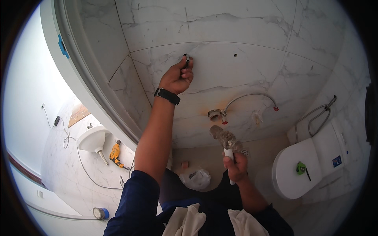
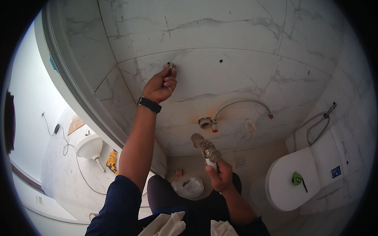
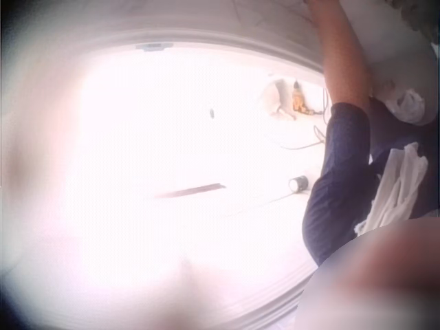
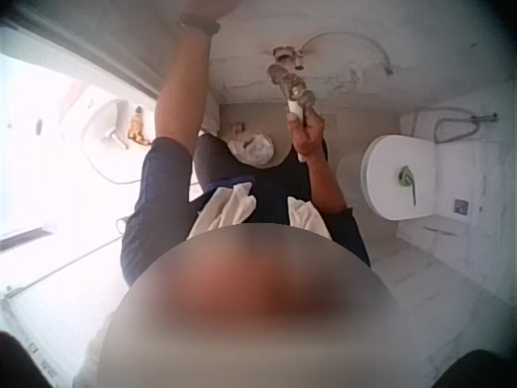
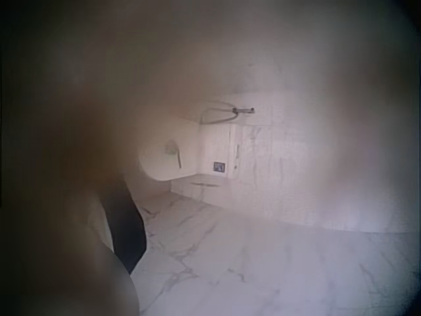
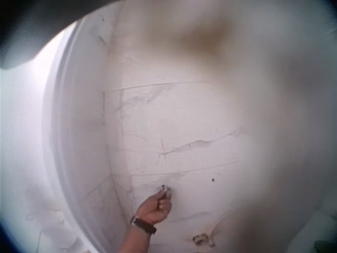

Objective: The person drills holes into a tiled bathroom wall, then inserts wall plugs using a hammer. They handle a power drill, hammer, and wall plugs while kneeling on the floor.

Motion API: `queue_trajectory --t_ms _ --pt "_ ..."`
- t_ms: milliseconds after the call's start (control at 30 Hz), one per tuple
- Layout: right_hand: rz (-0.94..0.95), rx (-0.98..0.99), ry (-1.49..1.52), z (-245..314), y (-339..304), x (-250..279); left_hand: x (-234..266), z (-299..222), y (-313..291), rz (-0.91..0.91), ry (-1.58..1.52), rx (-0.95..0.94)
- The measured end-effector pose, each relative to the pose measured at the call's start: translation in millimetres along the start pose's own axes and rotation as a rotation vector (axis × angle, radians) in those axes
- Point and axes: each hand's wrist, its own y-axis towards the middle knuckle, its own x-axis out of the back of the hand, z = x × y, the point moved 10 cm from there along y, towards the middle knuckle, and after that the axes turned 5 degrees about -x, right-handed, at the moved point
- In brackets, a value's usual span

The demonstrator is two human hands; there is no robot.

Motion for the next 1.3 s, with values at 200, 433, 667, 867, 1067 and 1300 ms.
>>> queue_trajectory --t_ms 200,433,667,867,1067,1300 --pt "0.026 -0.015 0.021 -5 0 -1 -2 -3 -1 0.036 -0.012 0.018" --pt "0.039 0.096 -0.029 11 12 -5 -10 -7 -15 -0.029 -0.001 -0.059" --pt "0.003 0.246 -0.094 50 53 -24 -10 -15 -15 -0.098 0.046 -0.062" --pt "-0.063 0.319 -0.198 69 129 -51 7 -17 -20 -0.140 0.197 -0.103" --pt "-0.193 0.386 -0.219 72 170 -74 4 -74 -54 -0.275 0.929 -0.571" --pt "-0.243 0.639 -0.259 73 187 -104 -54 -73 -102 -0.300 1.858 -1.168"
